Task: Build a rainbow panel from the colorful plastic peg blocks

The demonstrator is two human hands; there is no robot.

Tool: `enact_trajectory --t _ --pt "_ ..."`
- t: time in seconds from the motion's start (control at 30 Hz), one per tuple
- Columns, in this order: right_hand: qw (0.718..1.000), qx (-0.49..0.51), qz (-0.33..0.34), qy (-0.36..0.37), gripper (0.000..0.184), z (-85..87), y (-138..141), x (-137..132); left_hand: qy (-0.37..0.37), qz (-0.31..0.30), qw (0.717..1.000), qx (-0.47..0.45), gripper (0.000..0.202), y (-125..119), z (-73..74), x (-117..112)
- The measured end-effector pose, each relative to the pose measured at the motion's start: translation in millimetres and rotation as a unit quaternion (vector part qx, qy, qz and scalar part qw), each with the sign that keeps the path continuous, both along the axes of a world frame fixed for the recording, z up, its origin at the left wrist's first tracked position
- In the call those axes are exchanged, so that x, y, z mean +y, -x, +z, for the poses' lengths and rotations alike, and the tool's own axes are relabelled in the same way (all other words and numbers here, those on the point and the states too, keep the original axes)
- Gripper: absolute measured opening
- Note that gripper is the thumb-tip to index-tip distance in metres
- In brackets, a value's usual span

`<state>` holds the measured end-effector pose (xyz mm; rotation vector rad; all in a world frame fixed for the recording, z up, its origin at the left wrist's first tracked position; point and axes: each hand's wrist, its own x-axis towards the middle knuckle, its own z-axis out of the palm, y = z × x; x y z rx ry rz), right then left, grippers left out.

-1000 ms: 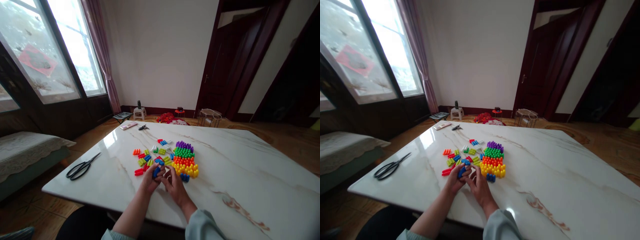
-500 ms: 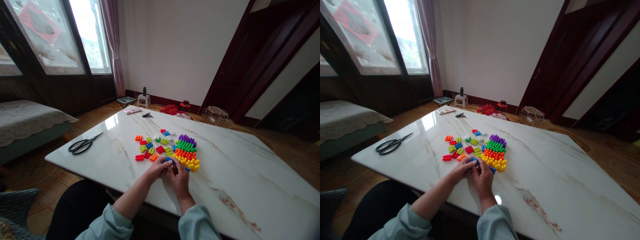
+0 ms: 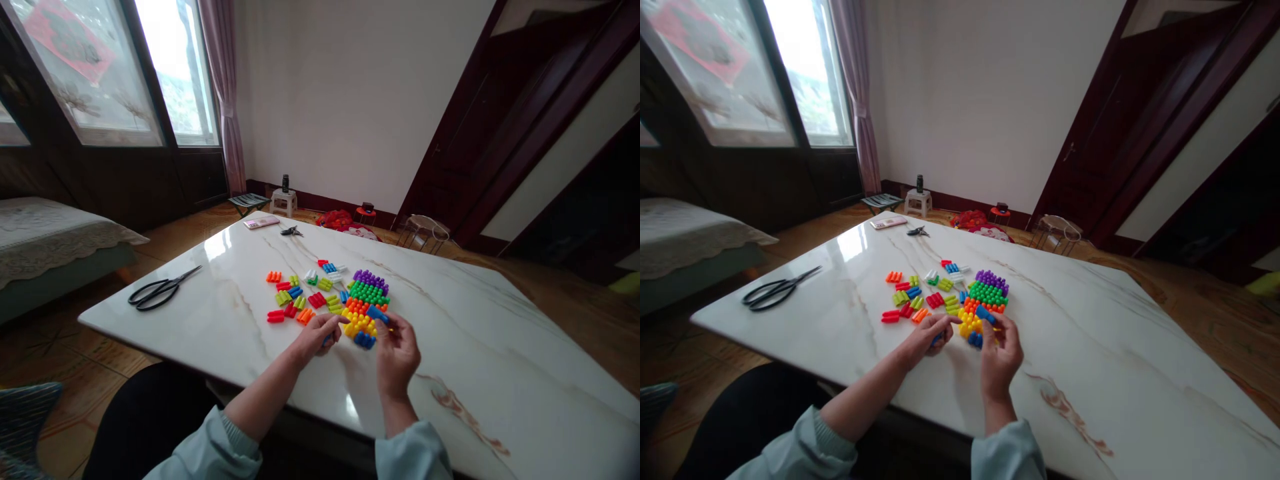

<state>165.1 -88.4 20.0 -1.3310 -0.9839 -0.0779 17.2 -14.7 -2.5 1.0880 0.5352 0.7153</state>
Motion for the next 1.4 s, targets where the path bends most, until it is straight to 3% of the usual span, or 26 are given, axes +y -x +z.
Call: enact_trajectory --t 0.07,0.13,0.27,0.43,0.73,0.9,1.07,1.2,1.4 --pt "0.998 0.039 -0.047 0.006 0.028 8.9 -19.2 -6.3 0.011 0.005 1.0 0.0 0.056 0.3 3.1 -0.9" --pt "0.997 0.002 -0.059 0.044 0.026 11.7 -36.7 -12.9 0.023 0.014 1.0 -0.004 0.054 0.5 5.6 -1.7" --pt "0.98 -0.12 -0.02 0.158 0.022 -5.6 -55.4 -23.4 0.041 0.02 0.999 -0.018 0.053 0.1 6.9 -2.0" --pt "0.965 -0.179 -0.036 0.188 0.024 -29.5 -51.0 -27.8 0.039 0.015 0.999 -0.027 0.053 -0.1 4.8 -0.3" --pt "0.955 -0.215 -0.011 0.205 0.026 -32.2 -48.1 -26.1 0.041 0.027 0.998 -0.03 0.054 -0.4 6.2 -1.3" --pt "0.975 -0.178 -0.03 0.132 0.023 -17.5 -22.5 -23.5 0.033 0.034 0.997 -0.054 0.063 -0.6 5.5 -1.2" --pt "0.96 -0.2 0.122 0.156 0.025 0.0 35.0 -9.9 -0.017 0.058 0.997 -0.04 0.063 3.6 2.3 -1.5" --pt "0.937 -0.236 0.159 0.204 0.038 -2.7 64.9 -2.0 -0.078 0.086 0.993 -0.007 0.057 6.4 3.9 -1.9" --pt "0.937 -0.23 0.156 0.21 0.04 -11.6 68.2 -2.9 -0.101 0.072 0.992 0.028 0.056 5.3 7.4 -4.1"
